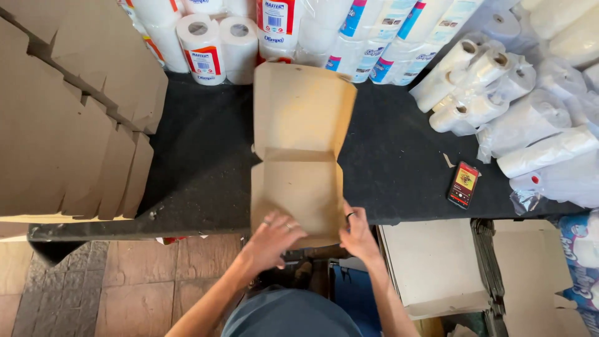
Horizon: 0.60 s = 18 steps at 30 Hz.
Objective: The person folds multiple cardboard boxes one at a time by hand on a workbench, tucking the flaps to secure the shape and then stacking the completed boxes.
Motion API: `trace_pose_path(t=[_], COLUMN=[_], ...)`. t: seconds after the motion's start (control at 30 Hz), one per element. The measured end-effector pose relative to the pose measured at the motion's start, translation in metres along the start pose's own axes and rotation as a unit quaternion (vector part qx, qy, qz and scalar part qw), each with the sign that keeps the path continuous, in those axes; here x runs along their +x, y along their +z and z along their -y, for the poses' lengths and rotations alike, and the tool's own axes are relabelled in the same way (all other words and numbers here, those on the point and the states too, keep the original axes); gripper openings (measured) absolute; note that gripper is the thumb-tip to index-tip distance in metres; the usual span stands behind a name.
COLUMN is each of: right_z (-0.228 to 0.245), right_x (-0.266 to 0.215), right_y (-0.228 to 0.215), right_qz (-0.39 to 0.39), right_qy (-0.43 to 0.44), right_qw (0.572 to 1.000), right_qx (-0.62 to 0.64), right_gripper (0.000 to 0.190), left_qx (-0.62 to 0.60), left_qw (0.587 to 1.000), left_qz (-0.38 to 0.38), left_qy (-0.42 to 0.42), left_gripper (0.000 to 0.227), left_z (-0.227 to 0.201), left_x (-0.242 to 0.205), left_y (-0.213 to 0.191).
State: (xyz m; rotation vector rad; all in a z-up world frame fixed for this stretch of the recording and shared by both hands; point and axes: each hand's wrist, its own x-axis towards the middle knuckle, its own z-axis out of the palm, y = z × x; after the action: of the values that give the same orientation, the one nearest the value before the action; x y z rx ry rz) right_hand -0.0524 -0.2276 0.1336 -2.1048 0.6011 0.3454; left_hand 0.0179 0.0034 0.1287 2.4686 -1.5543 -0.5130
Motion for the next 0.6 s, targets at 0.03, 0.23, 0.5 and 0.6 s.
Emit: trace_pose_path(t=[0.03,0.23,0.5,0.6], right_z=[-0.03,-0.059,-0.031,-0.057], right_x=[0.02,0.058,0.013,0.028], right_y=[0.001,-0.006,0.048,0.074], right_qz=[0.001,-0.251,-0.124,-0.166], right_qy=[0.001,-0.113,-0.251,-0.268], right_qw=[1.0,0.959,0.96,0.948], right_qx=[0.0,0.069,0.025,0.033], right_gripper=[0.078,0.053,0.061,0.023], left_qx=[-0.001,0.149,0.127,0.113], left_qw=[1.0,0.982,0.913,0.916], left_qz=[0.001,-0.098,-0.388,-0.384], left_qy=[0.0,-0.061,0.012,-0.001], left_gripper=[0.092,0.081,0.021,0.022], left_z=[0.009,0.077,0.089,0.081], left_x=[-0.003,0.018,0.073,0.085], left_y=[0.002,0.078,0.116,0.128])
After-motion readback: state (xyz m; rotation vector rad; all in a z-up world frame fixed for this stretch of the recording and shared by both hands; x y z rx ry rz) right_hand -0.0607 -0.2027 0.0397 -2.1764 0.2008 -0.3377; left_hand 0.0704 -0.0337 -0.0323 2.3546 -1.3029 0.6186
